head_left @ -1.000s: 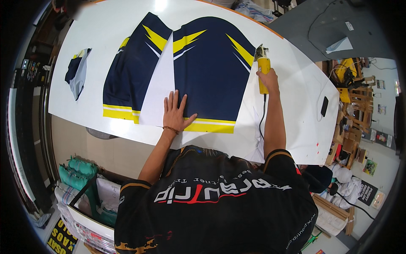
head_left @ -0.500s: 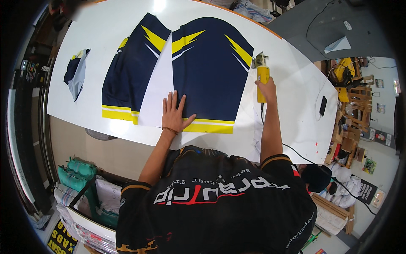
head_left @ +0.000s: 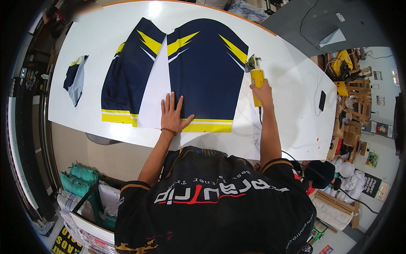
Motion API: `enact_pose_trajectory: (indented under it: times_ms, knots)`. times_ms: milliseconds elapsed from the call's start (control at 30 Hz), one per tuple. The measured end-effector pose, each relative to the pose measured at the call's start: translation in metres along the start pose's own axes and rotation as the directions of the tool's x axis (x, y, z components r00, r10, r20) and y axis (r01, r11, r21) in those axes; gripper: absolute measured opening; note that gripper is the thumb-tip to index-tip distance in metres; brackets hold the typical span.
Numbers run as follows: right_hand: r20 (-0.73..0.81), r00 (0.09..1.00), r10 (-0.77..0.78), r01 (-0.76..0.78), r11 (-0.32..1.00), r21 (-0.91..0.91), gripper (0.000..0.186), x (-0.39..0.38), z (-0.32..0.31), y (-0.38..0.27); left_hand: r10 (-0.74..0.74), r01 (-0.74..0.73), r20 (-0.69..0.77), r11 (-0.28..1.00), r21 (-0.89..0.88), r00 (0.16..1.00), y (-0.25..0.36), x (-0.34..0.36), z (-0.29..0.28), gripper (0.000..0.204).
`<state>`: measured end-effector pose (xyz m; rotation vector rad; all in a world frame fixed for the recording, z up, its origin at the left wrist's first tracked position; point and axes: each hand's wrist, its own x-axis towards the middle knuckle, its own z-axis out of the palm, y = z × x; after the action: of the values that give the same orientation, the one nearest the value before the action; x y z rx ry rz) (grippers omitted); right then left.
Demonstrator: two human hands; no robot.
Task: The person uses a yellow electric rotary cutter to trim a large piece of dark blue fabric with yellow and white graphics on a white worktable. They repeatedly reposition the fabric, cut along the edges, and remove excess material throughout the clip.
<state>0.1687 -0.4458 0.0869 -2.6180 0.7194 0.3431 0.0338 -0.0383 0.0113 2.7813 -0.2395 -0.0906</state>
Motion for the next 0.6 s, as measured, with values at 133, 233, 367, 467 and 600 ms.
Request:
enact_pose_trajectory:
  times_ms: [133, 233, 367, 467, 600]
  knots:
    - [-0.036, 0.998, -0.052, 0.053, 0.998, 0.025, 0.069, 0.006, -0.002, -0.005, 0.001, -0.001, -0.009, 1.0, -0.011, 1.0, -0.001, -0.001, 0.0, 0.097]
    - [-0.023, 0.998, -0.061, 0.062, 0.997, 0.052, 0.069, 0.007, -0.002, 0.002, 0.002, -0.002, -0.009, 1.0, -0.018, 1.0, -0.001, -0.001, 0.0, 0.097]
    - [-0.042, 0.999, -0.016, 0.019, 0.997, 0.073, 0.07, -0.011, 0.008, 0.014, 0.005, -0.005, -0.021, 1.0, -0.001, 1.0, -0.001, -0.003, 0.001, 0.097]
    - [-0.031, 0.999, 0.006, 0.007, 0.921, 0.39, 0.05, -0.029, 0.027, 0.049, 0.009, -0.009, -0.014, 1.0, -0.016, 1.0, 0.002, -0.001, -0.001, 0.098]
    - [0.118, 0.992, 0.04, -0.112, 0.702, 0.703, 0.041, -0.086, 0.031, 0.074, -0.013, 0.013, 0.011, 1.0, -0.014, 1.0, 0.008, 0.005, -0.001, 0.097]
